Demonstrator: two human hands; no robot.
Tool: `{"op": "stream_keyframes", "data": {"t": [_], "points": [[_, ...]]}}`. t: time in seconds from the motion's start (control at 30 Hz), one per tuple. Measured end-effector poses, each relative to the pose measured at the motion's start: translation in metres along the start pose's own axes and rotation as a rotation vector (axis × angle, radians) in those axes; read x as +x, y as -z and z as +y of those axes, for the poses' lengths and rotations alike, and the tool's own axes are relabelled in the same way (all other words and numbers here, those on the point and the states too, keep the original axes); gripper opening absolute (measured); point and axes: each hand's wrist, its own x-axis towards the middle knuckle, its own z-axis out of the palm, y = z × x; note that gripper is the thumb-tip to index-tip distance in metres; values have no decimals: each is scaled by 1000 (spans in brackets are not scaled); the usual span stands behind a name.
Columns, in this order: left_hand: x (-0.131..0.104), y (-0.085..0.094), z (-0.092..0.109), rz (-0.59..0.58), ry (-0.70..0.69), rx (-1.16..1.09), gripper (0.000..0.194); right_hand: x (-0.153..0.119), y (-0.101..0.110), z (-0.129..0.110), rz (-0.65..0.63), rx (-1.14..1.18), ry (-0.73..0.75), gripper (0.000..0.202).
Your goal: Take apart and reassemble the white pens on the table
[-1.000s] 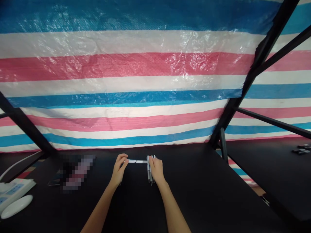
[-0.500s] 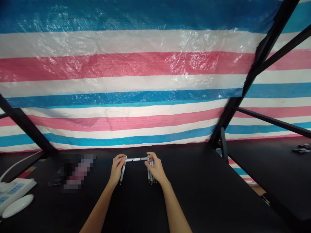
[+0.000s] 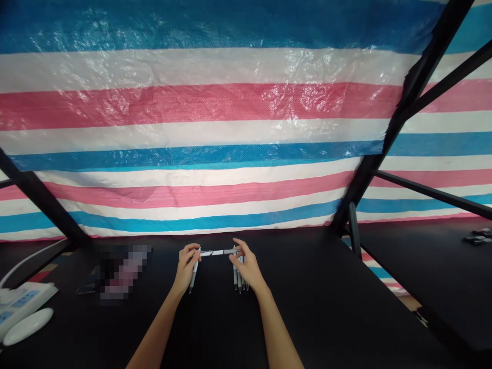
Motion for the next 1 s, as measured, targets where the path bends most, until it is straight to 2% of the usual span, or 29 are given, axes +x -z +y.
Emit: {"op": "stream_keyframes", "data": {"t": [0.1,0.2,0.3,0.37,0.5,0.6,0.73,0.87,1.0], "points": [[-1,-1,0,-19,-21,21,42,-1,0,-3,-43,1,-63,37],[-1,0,0,-10,-17,55,41,-1,0,-5,-67,-9,-18,31],[0,1,-1,16,6,56,41,-2,0,-6,-59,19,53,40],[0,2,-1,21,13,49,41,-2,0,-6,-60,34,37,46],[-1,0,1,5,7,49,41,-2,-2,-5,-68,25,-52,38],[-1,0,0,7,11,50,41,-1,0,-4,-109,46,-15,40],[-1,0,-1,15,23,31,42,0,2,-5,-112,84,22,53],[-1,0,-1,-1,24,36,43,-1,0,-6,-140,57,-54,43],[-1,0,-1,8,28,41,45,-1,-1,-6,-178,52,-36,36]]}}
